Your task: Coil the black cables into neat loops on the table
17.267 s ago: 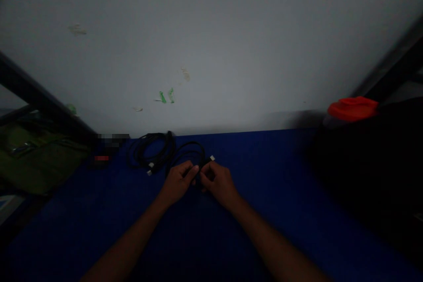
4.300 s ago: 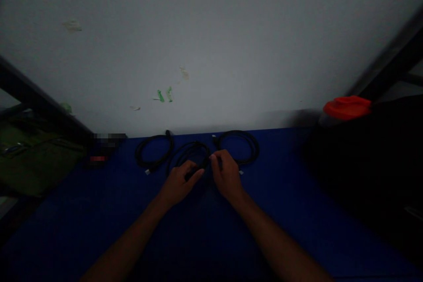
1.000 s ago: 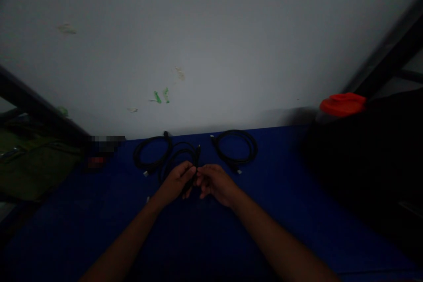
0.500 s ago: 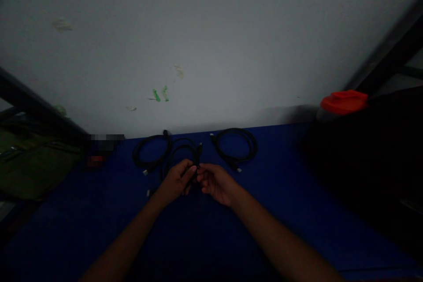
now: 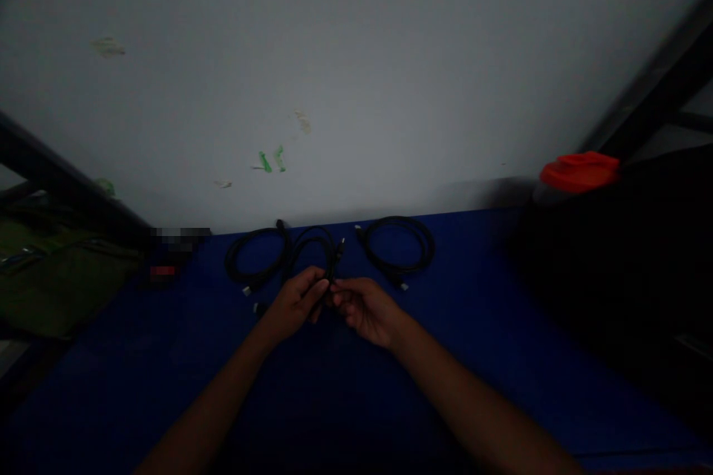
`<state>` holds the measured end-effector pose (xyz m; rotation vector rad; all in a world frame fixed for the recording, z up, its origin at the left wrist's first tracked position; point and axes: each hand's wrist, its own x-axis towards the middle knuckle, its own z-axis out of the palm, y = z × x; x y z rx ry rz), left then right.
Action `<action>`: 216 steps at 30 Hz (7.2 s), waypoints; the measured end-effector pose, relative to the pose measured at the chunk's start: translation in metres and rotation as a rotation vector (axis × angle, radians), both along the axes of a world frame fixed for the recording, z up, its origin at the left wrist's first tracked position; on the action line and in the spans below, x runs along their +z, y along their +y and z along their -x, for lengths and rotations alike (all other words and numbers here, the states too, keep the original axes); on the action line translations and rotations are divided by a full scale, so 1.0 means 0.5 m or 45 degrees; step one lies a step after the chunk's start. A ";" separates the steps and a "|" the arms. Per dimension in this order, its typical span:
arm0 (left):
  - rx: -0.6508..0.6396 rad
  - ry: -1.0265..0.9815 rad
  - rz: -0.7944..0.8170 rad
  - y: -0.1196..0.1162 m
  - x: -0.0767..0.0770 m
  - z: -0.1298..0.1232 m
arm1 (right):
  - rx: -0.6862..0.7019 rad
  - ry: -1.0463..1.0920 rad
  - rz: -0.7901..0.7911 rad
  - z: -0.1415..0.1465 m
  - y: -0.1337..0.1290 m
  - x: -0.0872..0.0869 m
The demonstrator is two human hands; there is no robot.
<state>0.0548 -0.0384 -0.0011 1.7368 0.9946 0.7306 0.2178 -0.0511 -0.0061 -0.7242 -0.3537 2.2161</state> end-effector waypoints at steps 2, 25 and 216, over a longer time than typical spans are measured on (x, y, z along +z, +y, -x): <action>0.001 0.001 -0.007 0.000 -0.001 0.001 | -0.004 0.001 -0.031 0.000 -0.001 0.003; 0.089 0.020 0.015 -0.009 0.020 0.001 | -0.102 -0.571 -0.744 0.014 -0.014 -0.008; 0.186 0.156 -0.286 0.016 0.014 0.028 | -0.525 -1.814 -1.942 0.000 -0.014 0.007</action>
